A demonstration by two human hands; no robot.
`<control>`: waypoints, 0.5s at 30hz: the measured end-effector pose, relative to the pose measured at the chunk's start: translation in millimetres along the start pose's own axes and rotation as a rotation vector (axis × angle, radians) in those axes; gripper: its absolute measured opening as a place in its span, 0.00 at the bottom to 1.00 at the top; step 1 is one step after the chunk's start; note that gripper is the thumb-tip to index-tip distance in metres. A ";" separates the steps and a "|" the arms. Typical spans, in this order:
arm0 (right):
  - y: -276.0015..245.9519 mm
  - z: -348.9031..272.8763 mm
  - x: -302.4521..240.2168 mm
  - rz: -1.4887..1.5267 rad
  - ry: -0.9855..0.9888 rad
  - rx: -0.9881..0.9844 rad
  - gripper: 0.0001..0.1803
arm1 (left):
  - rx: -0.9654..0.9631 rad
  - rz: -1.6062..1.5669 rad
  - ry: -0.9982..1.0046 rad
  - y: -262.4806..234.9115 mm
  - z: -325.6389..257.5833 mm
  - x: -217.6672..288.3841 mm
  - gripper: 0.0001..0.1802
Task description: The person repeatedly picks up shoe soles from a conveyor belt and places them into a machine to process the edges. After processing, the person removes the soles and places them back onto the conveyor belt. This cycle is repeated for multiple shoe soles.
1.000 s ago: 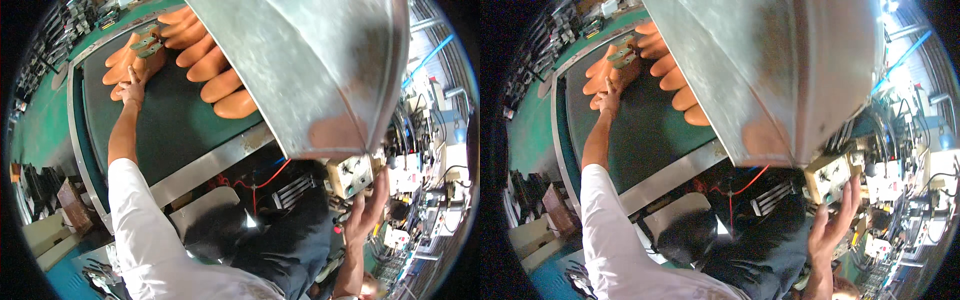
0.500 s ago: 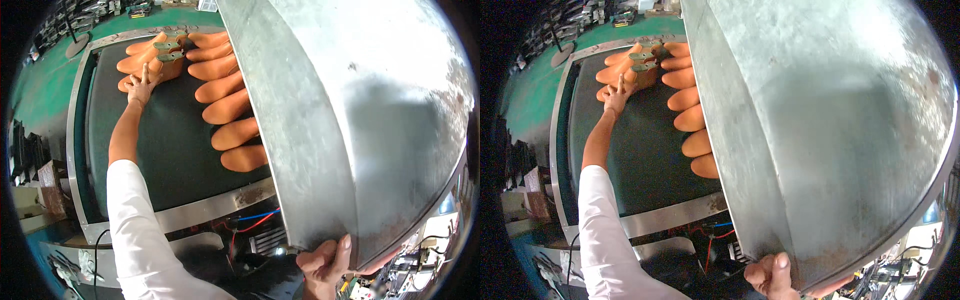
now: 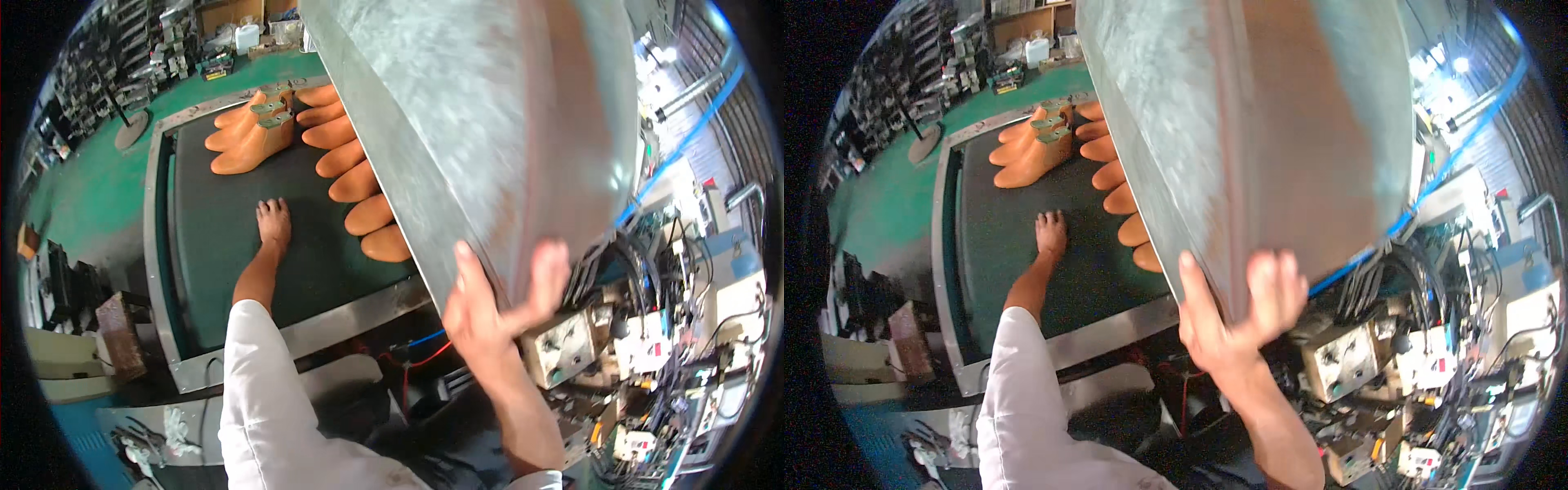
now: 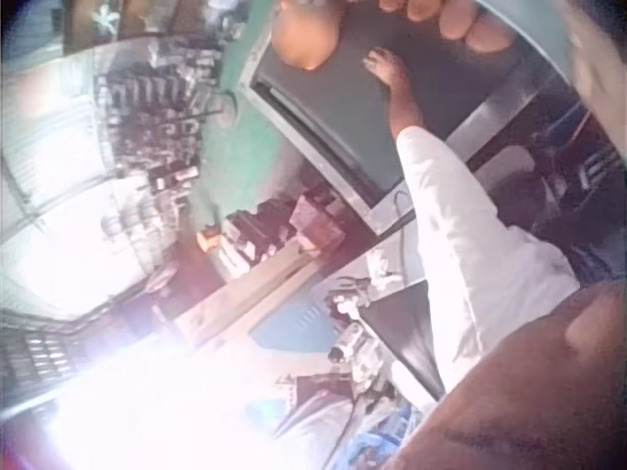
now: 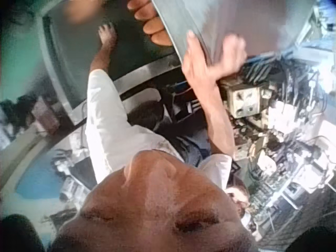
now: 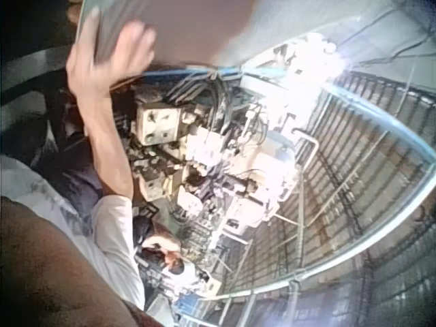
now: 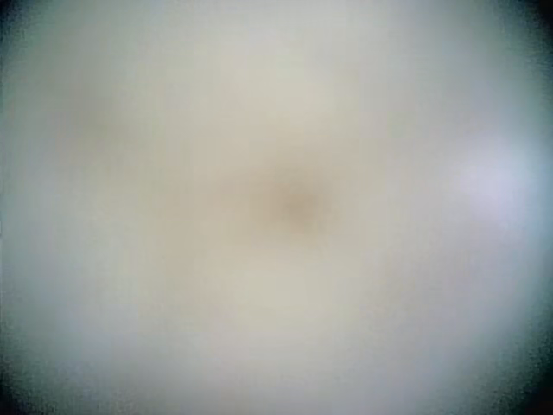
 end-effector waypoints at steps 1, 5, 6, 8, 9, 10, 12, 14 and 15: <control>-3.5 10.9 -4.2 0.116 -0.008 -0.013 0.19 | 0.000 -0.011 0.042 5.4 -21.3 -1.9 0.28; -43.0 10.2 -2.0 0.456 0.173 -0.207 0.17 | -0.090 -0.051 0.279 7.0 -84.1 3.1 0.26; -61.9 -3.5 6.6 0.564 0.230 -0.206 0.17 | -0.205 -0.088 0.309 3.1 -84.9 26.2 0.25; -95.4 -50.2 6.7 0.619 0.233 -0.187 0.15 | -0.472 -0.127 0.174 -1.6 -71.6 -21.2 0.26; -122.8 -60.2 -0.5 0.716 0.187 -0.086 0.14 | -0.136 0.073 0.409 -57.5 -38.1 -160.5 0.19; -124.6 -120.7 23.9 0.429 0.179 -0.269 0.13 | -0.203 -0.171 0.329 -49.7 -48.0 -22.4 0.26; -161.0 -221.1 65.3 0.209 0.378 -0.382 0.13 | -0.025 -0.335 0.278 -117.7 -71.6 52.1 0.18; -188.9 -331.4 106.2 0.158 0.705 -0.529 0.12 | 0.049 -0.639 0.394 -175.9 -115.4 123.0 0.17; -210.4 -392.3 122.4 0.041 0.834 -0.574 0.12 | 0.000 -0.839 0.500 -224.4 -159.5 182.6 0.17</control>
Point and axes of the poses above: each hand's wrist, its own z-axis towards the middle knuckle, its own y-axis out of the palm, x = y × z, the point moved 8 cm from there along z, towards the middle knuckle, and after that the axes turned 6 degrees about z, right-handed, at the moved point
